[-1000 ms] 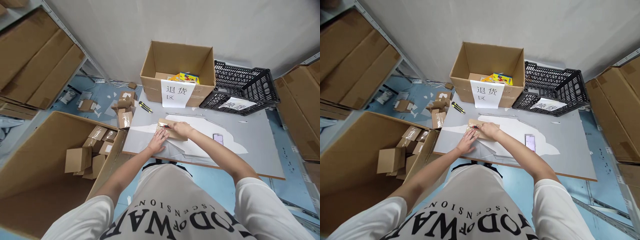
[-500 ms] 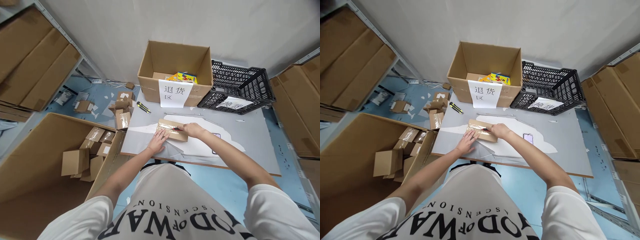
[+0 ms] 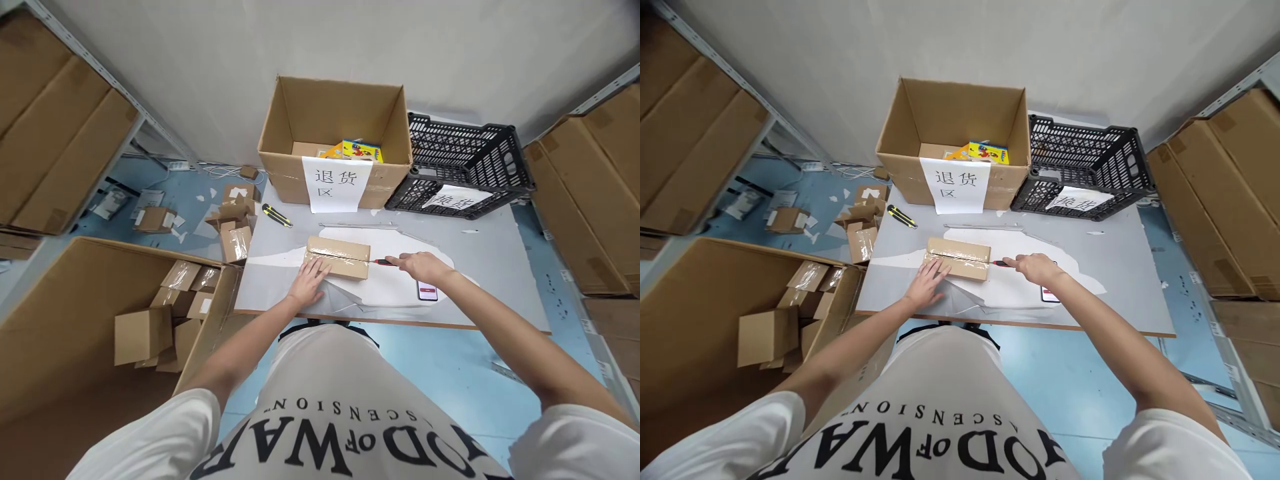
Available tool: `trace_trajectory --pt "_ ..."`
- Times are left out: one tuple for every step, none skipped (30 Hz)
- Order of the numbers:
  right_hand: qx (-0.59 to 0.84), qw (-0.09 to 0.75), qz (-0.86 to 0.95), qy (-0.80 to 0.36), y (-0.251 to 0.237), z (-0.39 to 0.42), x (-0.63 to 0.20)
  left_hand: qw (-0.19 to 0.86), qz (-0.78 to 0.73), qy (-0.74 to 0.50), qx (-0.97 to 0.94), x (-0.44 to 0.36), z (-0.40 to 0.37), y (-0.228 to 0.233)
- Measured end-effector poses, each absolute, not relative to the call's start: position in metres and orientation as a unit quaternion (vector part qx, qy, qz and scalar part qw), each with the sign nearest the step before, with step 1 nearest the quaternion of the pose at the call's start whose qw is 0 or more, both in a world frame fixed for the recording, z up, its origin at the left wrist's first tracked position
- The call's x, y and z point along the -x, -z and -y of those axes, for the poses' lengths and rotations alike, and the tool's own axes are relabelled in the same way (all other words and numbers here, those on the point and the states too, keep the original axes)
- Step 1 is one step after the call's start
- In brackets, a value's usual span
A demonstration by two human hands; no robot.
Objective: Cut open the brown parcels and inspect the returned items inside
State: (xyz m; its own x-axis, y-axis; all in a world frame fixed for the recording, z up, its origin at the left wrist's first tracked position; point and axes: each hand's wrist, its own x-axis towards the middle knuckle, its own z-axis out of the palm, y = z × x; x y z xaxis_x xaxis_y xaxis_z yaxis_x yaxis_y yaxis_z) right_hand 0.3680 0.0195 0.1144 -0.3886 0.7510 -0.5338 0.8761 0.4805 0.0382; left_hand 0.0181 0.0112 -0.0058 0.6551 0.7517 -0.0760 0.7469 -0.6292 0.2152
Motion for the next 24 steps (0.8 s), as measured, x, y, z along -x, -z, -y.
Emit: trace_trajectory --pt "-0.495 0.244 -0.825 0.126 -0.113 -0.018 -0.37 0.113 -0.415 -0.01 -0.903 -0.018 -0.011 0.006" --pt "-0.495 0.238 -0.826 0.127 -0.111 -0.017 -0.372 0.112 -0.414 -0.01 -0.903 -0.018 -0.011 0.006" --pt "-0.496 0.231 -0.827 0.129 -0.109 -0.016 -0.374 0.11 -0.413 -0.009 -0.904 -0.018 -0.011 0.006" --pt "-0.498 0.223 -0.828 0.131 -0.107 -0.014 -0.378 0.106 -0.412 -0.008 -0.905 -0.018 -0.011 0.006" --pt "-0.499 0.214 -0.829 0.133 -0.105 -0.012 -0.382 0.103 -0.411 -0.008 -0.906 -0.018 -0.011 0.005" --pt "-0.503 0.202 -0.83 0.134 -0.103 -0.009 -0.387 0.098 -0.409 -0.009 -0.907 -0.018 -0.011 0.005" --pt "-0.508 0.189 -0.829 0.136 -0.1 -0.005 -0.393 0.094 -0.407 -0.011 -0.909 -0.018 -0.011 0.004" --pt "-0.515 0.172 -0.828 0.14 -0.096 -0.001 -0.398 0.09 -0.405 -0.014 -0.91 -0.018 -0.011 0.003" --pt "-0.526 0.153 -0.824 0.144 -0.093 0.003 -0.403 0.087 -0.403 -0.018 -0.911 -0.017 -0.011 0.002" --pt "-0.54 0.13 -0.818 0.151 -0.088 0.008 -0.406 0.087 -0.402 -0.023 -0.911 -0.016 -0.013 0.001" --pt "-0.558 0.104 -0.808 0.161 -0.083 0.014 -0.409 0.089 -0.402 -0.029 -0.911 -0.016 -0.015 -0.001" --pt "-0.577 0.073 -0.795 0.174 -0.077 0.019 -0.41 0.095 -0.403 -0.036 -0.91 -0.015 -0.019 -0.003" --pt "-0.596 0.038 -0.779 0.191 -0.071 0.025 -0.409 0.104 -0.404 -0.043 -0.908 -0.015 -0.023 -0.006" --pt "-0.616 0.0 -0.759 0.212 -0.064 0.031 -0.407 0.114 -0.406 -0.05 -0.906 -0.015 -0.03 -0.008" --pt "-0.633 -0.037 -0.736 0.239 -0.057 0.037 -0.403 0.122 -0.408 -0.057 -0.903 -0.015 -0.037 -0.01" --pt "-0.649 -0.074 -0.708 0.27 -0.049 0.043 -0.398 0.128 -0.412 -0.063 -0.9 -0.016 -0.046 -0.012" --pt "-0.662 -0.109 -0.676 0.305 -0.042 0.048 -0.392 0.13 -0.417 -0.067 -0.897 -0.017 -0.055 -0.013" --pt "-0.673 -0.143 -0.64 0.341 -0.034 0.054 -0.385 0.132 -0.423 -0.068 -0.894 -0.017 -0.064 -0.014" --pt "-0.683 -0.179 -0.601 0.375 -0.027 0.058 -0.378 0.135 -0.427 -0.063 -0.892 -0.018 -0.073 -0.014" --pt "-0.688 -0.215 -0.562 0.406 -0.021 0.063 -0.371 0.142 -0.427 -0.051 -0.892 -0.019 -0.081 -0.014" --pt "-0.689 -0.25 -0.524 0.433 -0.015 0.066 -0.364 0.152 -0.422 -0.035 -0.893 -0.019 -0.087 -0.013" --pt "-0.686 -0.28 -0.492 0.457 -0.01 0.069 -0.358 0.163 -0.416 -0.02 -0.894 -0.019 -0.092 -0.011" --pt "-0.68 -0.305 -0.465 0.477 -0.006 0.072 -0.353 0.172 -0.41 -0.007 -0.896 -0.02 -0.095 -0.01" --pt "-0.674 -0.324 -0.446 0.492 -0.002 0.074 -0.349 0.179 -0.406 0.001 -0.896 -0.02 -0.097 -0.008"
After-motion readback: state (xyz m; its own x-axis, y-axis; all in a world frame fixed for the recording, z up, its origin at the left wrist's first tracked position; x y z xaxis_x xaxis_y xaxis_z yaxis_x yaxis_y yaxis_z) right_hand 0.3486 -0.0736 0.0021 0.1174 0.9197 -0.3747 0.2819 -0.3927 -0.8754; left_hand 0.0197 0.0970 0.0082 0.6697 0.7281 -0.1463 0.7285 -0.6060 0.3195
